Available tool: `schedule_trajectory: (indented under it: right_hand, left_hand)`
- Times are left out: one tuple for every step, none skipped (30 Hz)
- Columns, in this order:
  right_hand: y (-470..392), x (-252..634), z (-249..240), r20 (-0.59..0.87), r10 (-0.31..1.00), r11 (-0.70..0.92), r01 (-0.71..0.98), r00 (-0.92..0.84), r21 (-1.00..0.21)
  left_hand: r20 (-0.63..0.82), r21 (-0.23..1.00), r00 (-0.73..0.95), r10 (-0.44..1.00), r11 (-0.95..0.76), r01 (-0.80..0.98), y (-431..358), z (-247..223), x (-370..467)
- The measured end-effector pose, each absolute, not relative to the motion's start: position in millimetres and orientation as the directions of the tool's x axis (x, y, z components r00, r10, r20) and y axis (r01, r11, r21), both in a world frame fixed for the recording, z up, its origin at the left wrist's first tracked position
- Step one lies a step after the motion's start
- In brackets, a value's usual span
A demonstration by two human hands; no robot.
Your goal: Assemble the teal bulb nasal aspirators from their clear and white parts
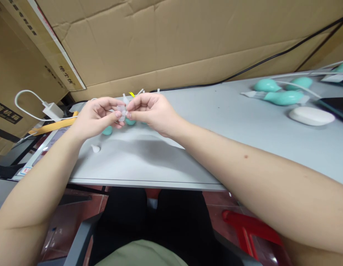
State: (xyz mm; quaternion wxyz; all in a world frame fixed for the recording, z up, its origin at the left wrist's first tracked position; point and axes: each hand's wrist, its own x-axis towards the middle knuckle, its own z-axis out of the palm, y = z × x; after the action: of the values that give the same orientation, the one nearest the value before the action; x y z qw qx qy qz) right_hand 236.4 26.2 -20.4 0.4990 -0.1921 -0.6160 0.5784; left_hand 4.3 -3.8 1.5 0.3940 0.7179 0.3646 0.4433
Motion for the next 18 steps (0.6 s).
schedule_trajectory:
  right_hand:
    - [26.1, 236.7, -20.3, 0.398, 0.814, 0.269, -0.332, -0.423, -0.904]
    - [26.0, 236.9, -20.1, 0.401, 0.816, 0.278, -0.325, -0.417, -0.904]
    - [25.8, 237.1, -19.8, 0.402, 0.817, 0.284, -0.318, -0.414, -0.905]
    - [25.5, 237.2, -19.3, 0.402, 0.817, 0.288, -0.312, -0.413, -0.906]
    - [25.2, 237.1, -18.8, 0.401, 0.817, 0.289, -0.307, -0.414, -0.907]
    - [24.7, 237.0, -18.1, 0.399, 0.817, 0.289, -0.303, -0.415, -0.908]
    - [24.3, 236.8, -17.4, 0.396, 0.817, 0.289, -0.297, -0.419, -0.910]
    - [23.9, 236.5, -16.7, 0.392, 0.818, 0.288, -0.290, -0.421, -0.912]
    - [23.7, 236.2, -16.1, 0.389, 0.819, 0.289, -0.283, -0.422, -0.915]
    - [23.5, 235.9, -15.7, 0.389, 0.819, 0.292, -0.277, -0.422, -0.915]
    - [23.5, 235.7, -15.3, 0.392, 0.818, 0.298, -0.273, -0.420, -0.915]
    - [23.6, 235.5, -15.1, 0.398, 0.816, 0.305, -0.272, -0.420, -0.913]
    - [23.8, 235.5, -15.1, 0.407, 0.811, 0.314, -0.276, -0.420, -0.909]
    - [23.9, 235.5, -15.1, 0.417, 0.805, 0.321, -0.281, -0.422, -0.904]
    - [23.9, 235.6, -15.1, 0.426, 0.800, 0.327, -0.286, -0.423, -0.900]
    - [23.8, 235.7, -15.1, 0.431, 0.796, 0.331, -0.290, -0.425, -0.898]
    - [23.6, 235.9, -15.1, 0.434, 0.794, 0.334, -0.291, -0.427, -0.897]
    - [23.3, 236.0, -15.0, 0.435, 0.792, 0.335, -0.291, -0.428, -0.896]
  left_hand:
    - [0.355, 0.883, 0.346, 0.869, -0.433, 0.180, -3.8, 1.4, 4.3]
    - [0.360, 0.879, 0.349, 0.865, -0.440, 0.185, -3.8, 1.3, 4.2]
    - [0.363, 0.875, 0.352, 0.863, -0.446, 0.191, -3.8, 1.3, 4.2]
    - [0.365, 0.872, 0.354, 0.861, -0.450, 0.195, -3.8, 1.2, 4.2]
    - [0.369, 0.869, 0.353, 0.860, -0.454, 0.197, -3.7, 1.1, 4.1]
    - [0.373, 0.867, 0.352, 0.858, -0.457, 0.197, -3.5, 0.8, 3.9]
    - [0.376, 0.867, 0.351, 0.857, -0.460, 0.194, -3.2, 0.6, 3.7]
    - [0.379, 0.867, 0.350, 0.857, -0.461, 0.190, -2.8, 0.2, 3.4]
    - [0.379, 0.867, 0.351, 0.856, -0.461, 0.187, -2.3, -0.2, 3.1]
    - [0.379, 0.869, 0.353, 0.856, -0.460, 0.183, -1.8, -0.6, 2.7]
    - [0.379, 0.870, 0.355, 0.855, -0.460, 0.180, -1.4, -1.0, 2.3]
    - [0.378, 0.870, 0.358, 0.854, -0.460, 0.177, -1.0, -1.3, 2.0]
    - [0.378, 0.870, 0.361, 0.852, -0.461, 0.177, -0.8, -1.5, 1.8]
    - [0.378, 0.868, 0.362, 0.852, -0.462, 0.179, -0.7, -1.7, 1.7]
    - [0.379, 0.867, 0.362, 0.852, -0.464, 0.182, -0.8, -1.7, 1.7]
    - [0.382, 0.865, 0.359, 0.852, -0.466, 0.185, -1.0, -1.7, 1.8]
    - [0.385, 0.864, 0.356, 0.851, -0.468, 0.185, -1.3, -1.6, 2.0]
    - [0.389, 0.863, 0.353, 0.851, -0.470, 0.183, -1.6, -1.5, 2.3]
